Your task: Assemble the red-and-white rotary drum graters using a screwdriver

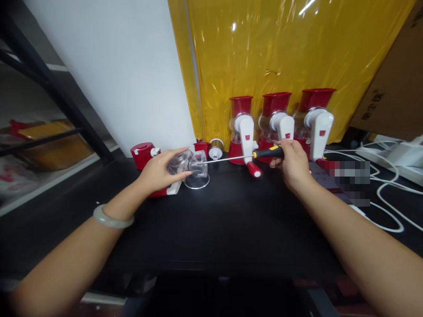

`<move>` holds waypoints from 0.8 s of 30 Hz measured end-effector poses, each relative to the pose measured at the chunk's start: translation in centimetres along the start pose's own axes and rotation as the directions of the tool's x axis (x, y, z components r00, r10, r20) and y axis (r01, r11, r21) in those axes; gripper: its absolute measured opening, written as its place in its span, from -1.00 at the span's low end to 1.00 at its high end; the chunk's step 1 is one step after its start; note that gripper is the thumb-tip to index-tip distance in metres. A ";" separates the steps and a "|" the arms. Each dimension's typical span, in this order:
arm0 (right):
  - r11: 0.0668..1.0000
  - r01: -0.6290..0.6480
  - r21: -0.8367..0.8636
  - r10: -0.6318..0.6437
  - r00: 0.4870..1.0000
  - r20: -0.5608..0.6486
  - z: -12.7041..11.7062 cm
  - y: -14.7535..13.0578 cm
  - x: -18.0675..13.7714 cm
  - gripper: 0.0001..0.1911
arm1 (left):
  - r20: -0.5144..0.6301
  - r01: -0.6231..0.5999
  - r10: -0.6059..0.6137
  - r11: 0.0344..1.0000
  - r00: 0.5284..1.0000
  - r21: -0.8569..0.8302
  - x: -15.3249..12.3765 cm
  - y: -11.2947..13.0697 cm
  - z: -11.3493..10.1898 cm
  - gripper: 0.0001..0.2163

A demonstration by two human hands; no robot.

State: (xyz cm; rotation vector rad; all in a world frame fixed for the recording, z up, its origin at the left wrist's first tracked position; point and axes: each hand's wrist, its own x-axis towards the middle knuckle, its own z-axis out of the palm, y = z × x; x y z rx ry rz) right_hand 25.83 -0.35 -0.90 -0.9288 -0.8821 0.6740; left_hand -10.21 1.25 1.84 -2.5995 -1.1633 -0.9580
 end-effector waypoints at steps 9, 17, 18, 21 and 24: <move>0.994 -0.107 -0.033 0.105 0.993 -0.057 -0.4 -0.1 0.1 -0.76 | -0.007 -0.005 0.005 1.000 1.000 -0.003 0.0 -0.1 0.1 -0.38; 0.998 0.016 -0.062 -0.022 0.995 -0.098 0.0 -0.2 0.0 -0.91 | -0.002 -0.011 0.011 1.000 1.000 0.001 0.0 -0.1 0.0 -0.38; 0.995 0.039 -0.087 -0.047 0.994 -0.094 0.0 -0.1 0.0 -0.87 | -0.002 -0.011 0.011 1.000 1.000 0.002 0.0 -0.1 0.0 -0.38; 0.983 0.079 -0.165 -0.092 0.993 -0.069 -0.2 0.0 0.0 -0.70 | 0.004 -0.005 0.005 1.000 1.000 0.010 0.0 -0.1 0.0 -0.37; 0.989 0.007 -0.148 -0.018 0.997 -0.074 -0.3 -0.1 0.0 -0.65 | 0.010 0.004 -0.004 1.000 1.000 0.012 0.0 0.0 0.0 -0.38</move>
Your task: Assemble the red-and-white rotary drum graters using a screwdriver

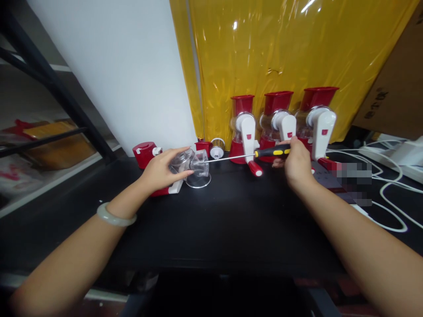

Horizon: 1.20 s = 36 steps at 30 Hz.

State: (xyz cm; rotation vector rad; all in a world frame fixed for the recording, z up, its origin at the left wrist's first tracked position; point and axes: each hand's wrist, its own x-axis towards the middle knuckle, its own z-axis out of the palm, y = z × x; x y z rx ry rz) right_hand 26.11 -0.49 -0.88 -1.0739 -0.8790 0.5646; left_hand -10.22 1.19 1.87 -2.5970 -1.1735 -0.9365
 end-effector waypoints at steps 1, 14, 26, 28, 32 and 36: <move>0.999 -0.032 0.033 0.032 0.999 0.005 0.0 0.0 0.0 -0.68 | -0.001 0.001 -0.001 1.000 1.000 -0.002 0.0 0.0 0.0 -0.38; 0.994 0.082 -0.069 -0.079 0.996 0.043 -0.1 0.6 0.3 -0.76 | -0.002 -0.001 0.001 1.000 1.000 0.002 0.0 0.0 0.0 -0.38; 0.992 -0.094 0.085 0.097 0.995 -0.025 0.5 0.5 0.1 -0.91 | 0.005 0.006 -0.006 1.000 1.000 -0.002 -0.1 0.0 0.0 -0.38; 0.996 -0.073 0.046 0.074 0.997 -0.015 0.5 0.4 0.1 -0.94 | 0.006 0.007 -0.007 1.000 1.000 0.000 0.0 0.1 0.0 -0.38; 0.999 -0.028 -0.031 0.029 0.999 0.029 0.2 0.7 0.3 -0.77 | -0.004 -0.009 0.009 1.000 1.000 -0.004 0.0 0.0 0.0 -0.38; 0.989 -0.145 -0.027 0.145 0.989 -0.004 0.1 0.7 0.3 -0.69 | -0.012 -0.015 0.015 1.000 1.000 -0.003 0.0 0.0 0.0 -0.38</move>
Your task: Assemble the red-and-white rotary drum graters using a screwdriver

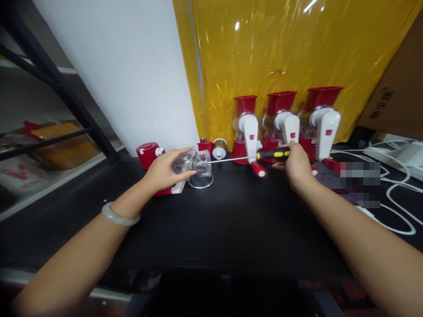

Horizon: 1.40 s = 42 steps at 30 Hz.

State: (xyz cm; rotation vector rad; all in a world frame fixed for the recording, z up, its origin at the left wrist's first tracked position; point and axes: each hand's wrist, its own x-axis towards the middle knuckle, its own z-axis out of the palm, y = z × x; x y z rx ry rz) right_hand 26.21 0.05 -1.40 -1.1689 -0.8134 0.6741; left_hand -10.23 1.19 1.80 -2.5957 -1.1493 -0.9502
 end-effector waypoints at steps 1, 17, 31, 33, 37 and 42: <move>1.000 -0.018 0.020 0.018 1.000 0.000 0.0 -0.1 -0.1 -0.70 | 0.000 0.001 -0.001 1.000 1.000 0.003 0.0 0.0 0.0 -0.38; 0.996 0.077 0.043 -0.077 0.997 -0.001 0.2 -0.3 -0.3 -0.84 | 0.003 0.004 -0.004 1.000 1.000 0.007 0.0 -0.1 0.1 -0.37; 0.994 0.005 0.114 -0.008 1.000 0.020 0.4 -1.0 -0.8 -0.85 | 0.003 0.000 0.000 1.000 1.000 0.005 0.0 -0.1 0.0 -0.37; 0.996 0.028 0.080 -0.029 1.000 0.010 0.4 -0.9 -0.8 -0.94 | 0.005 0.000 0.000 1.000 1.000 0.004 0.0 -0.1 0.0 -0.37; 0.997 0.080 0.016 -0.081 0.997 0.021 0.3 -0.5 -0.6 -0.86 | 0.006 0.004 -0.004 1.000 1.000 0.007 0.0 -0.2 0.1 -0.37; 1.000 -0.004 0.029 0.003 1.000 0.013 0.1 -0.7 -0.6 -0.73 | 0.006 -0.001 0.001 1.000 1.000 0.005 0.0 -0.1 0.1 -0.37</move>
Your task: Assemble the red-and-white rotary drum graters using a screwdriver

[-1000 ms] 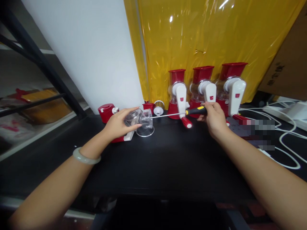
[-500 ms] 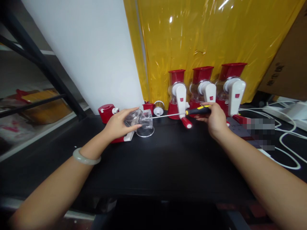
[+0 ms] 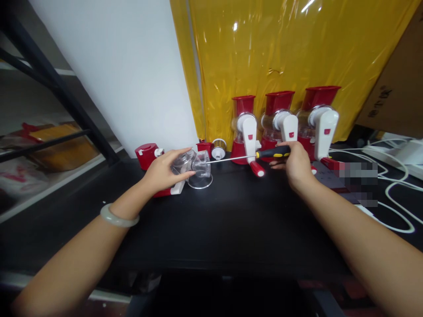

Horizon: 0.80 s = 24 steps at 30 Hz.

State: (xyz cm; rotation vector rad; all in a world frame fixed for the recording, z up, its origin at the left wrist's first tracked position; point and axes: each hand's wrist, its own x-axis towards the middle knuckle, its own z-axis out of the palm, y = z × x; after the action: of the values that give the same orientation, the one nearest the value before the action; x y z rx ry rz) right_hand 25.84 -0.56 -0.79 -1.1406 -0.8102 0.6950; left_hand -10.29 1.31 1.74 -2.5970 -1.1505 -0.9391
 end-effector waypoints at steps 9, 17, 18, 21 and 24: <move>0.999 0.006 0.042 -0.005 1.000 -0.018 0.2 -0.1 -0.2 -0.86 | 0.000 0.000 0.000 1.000 1.000 -0.007 0.0 0.0 -0.1 -0.38; 0.993 0.051 -0.110 -0.051 0.999 0.003 -0.1 0.2 0.1 -0.80 | 0.001 0.000 0.000 1.000 1.000 -0.008 0.0 0.1 -0.1 -0.38; 0.995 0.018 -0.095 -0.017 1.000 0.011 0.0 0.1 0.0 -0.78 | 0.000 0.002 -0.002 1.000 1.000 -0.006 0.0 0.1 -0.1 -0.38; 0.999 -0.048 -0.015 0.049 0.998 0.038 0.2 -0.2 -0.1 -0.74 | 0.000 0.005 -0.005 1.000 1.000 -0.001 0.0 0.1 -0.1 -0.38; 0.999 -0.025 0.038 0.023 0.998 0.050 0.2 -0.2 -0.1 -0.74 | -0.001 0.004 -0.004 1.000 1.000 -0.005 0.0 0.1 0.0 -0.38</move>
State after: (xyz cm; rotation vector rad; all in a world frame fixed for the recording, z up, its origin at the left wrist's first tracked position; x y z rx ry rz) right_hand 25.68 -0.57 -0.61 -1.1034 -0.8233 0.7581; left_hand -10.26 1.25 1.78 -2.5991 -1.1553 -0.9447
